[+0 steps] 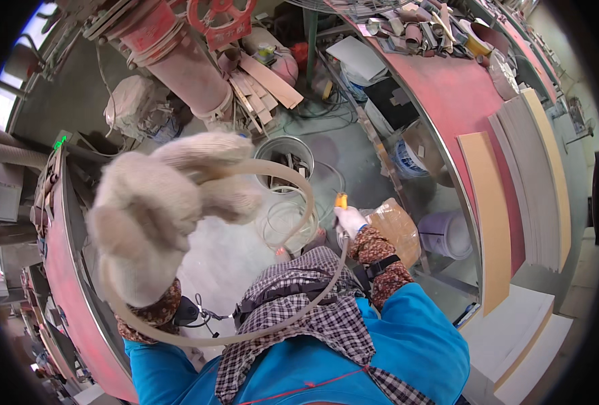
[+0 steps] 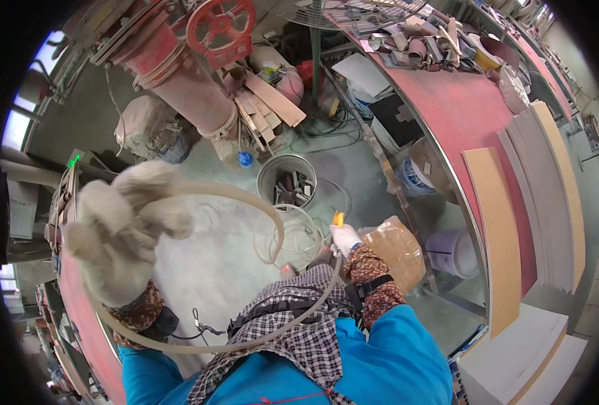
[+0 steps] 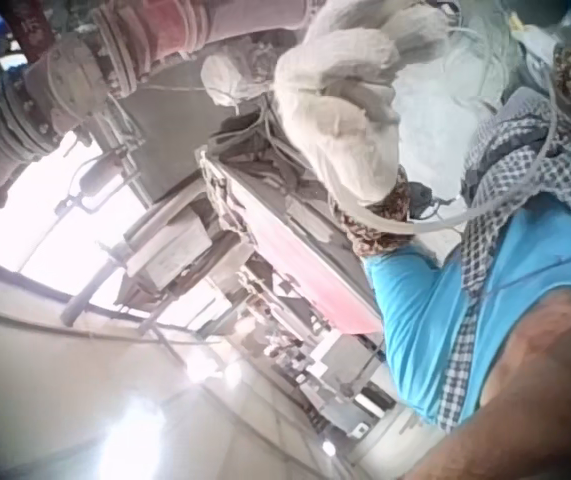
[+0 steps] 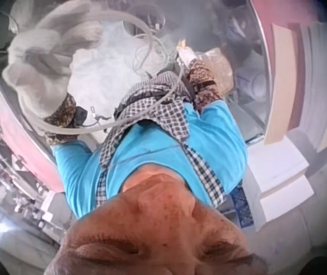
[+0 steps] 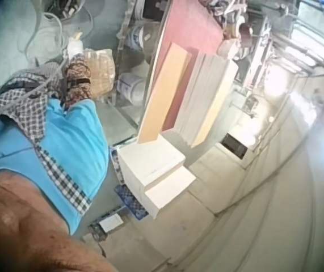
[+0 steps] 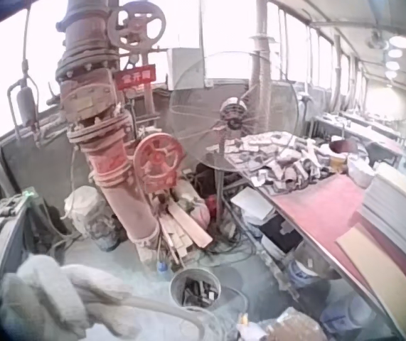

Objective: The person is moving a pallet of wood with a pallet jack.

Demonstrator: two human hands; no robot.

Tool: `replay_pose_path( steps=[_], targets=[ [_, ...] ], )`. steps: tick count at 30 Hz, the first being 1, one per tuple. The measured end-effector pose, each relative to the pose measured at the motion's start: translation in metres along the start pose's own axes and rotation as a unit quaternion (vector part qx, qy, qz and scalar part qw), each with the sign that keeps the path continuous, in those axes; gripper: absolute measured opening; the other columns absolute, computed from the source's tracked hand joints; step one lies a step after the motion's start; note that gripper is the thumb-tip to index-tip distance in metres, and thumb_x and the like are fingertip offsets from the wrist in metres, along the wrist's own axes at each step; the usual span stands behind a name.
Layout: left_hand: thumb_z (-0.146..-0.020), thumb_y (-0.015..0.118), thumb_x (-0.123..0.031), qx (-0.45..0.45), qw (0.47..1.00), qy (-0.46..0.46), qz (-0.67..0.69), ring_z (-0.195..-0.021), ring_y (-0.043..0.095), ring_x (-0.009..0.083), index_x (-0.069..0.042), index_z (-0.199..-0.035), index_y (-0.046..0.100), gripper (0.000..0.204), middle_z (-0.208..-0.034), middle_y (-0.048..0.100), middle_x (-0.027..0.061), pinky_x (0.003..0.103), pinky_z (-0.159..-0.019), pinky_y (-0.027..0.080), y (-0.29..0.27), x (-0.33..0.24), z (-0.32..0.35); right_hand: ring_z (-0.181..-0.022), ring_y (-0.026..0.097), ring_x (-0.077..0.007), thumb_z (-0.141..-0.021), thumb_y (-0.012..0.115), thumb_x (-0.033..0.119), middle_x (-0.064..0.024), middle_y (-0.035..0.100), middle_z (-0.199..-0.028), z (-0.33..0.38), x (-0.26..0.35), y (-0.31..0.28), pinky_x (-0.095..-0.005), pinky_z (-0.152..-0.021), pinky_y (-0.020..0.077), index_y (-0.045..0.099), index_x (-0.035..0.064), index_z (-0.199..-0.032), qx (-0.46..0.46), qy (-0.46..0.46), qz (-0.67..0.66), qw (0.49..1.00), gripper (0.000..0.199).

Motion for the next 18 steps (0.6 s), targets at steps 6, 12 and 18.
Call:
replay_pose_path(
  steps=[6,12,18],
  targets=[
    [-0.109,0.04,-0.056,-0.025,0.997,-0.073,-0.017,-0.105,0.071,0.0358,-0.001,-0.106,0.056,0.057,-0.137,0.056,0.0345,0.045,-0.091,0.057,0.002,0.048,-0.021,-0.048,0.062,-0.026,-0.095,0.056,0.021,-0.0157,0.067,-0.066,0.015,-0.024,-0.021,-0.0401,-0.042,0.0492,0.066,-0.0059,-0.09,-0.006,0.109,0.08,0.991,0.029],
    [-0.108,0.045,-0.053,0.081,0.995,-0.05,0.011,-0.108,0.071,0.0347,0.002,-0.113,0.058,0.057,-0.138,0.057,0.0331,0.047,-0.096,0.057,0.021,0.081,-0.038,-0.059,0.07,-0.0275,-0.092,0.061,0.017,-0.016,0.07,-0.072,0.008,-0.04,-0.059,-0.0405,-0.054,0.0552,0.067,-0.0081,-0.087,-0.127,0.004,0.233,0.964,0.027],
    [-0.106,0.049,-0.054,0.14,0.988,-0.06,-0.015,-0.108,0.071,0.0344,0.004,-0.11,0.061,0.06,-0.137,0.058,0.0325,0.046,-0.097,0.056,0.03,0.076,-0.039,-0.083,0.076,-0.0328,-0.083,0.073,0.02,-0.0225,0.075,-0.092,-0.017,-0.06,-0.069,-0.04,-0.073,0.0602,0.07,-0.0093,-0.1,-0.111,-0.007,0.404,0.908,0.034]
  ],
)
Point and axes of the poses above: each hand's wrist, its own z-axis away from the middle knuckle, its own y-axis out of the palm, x = y × z, the point moved 6 cm from there along -z, towards the middle knuckle
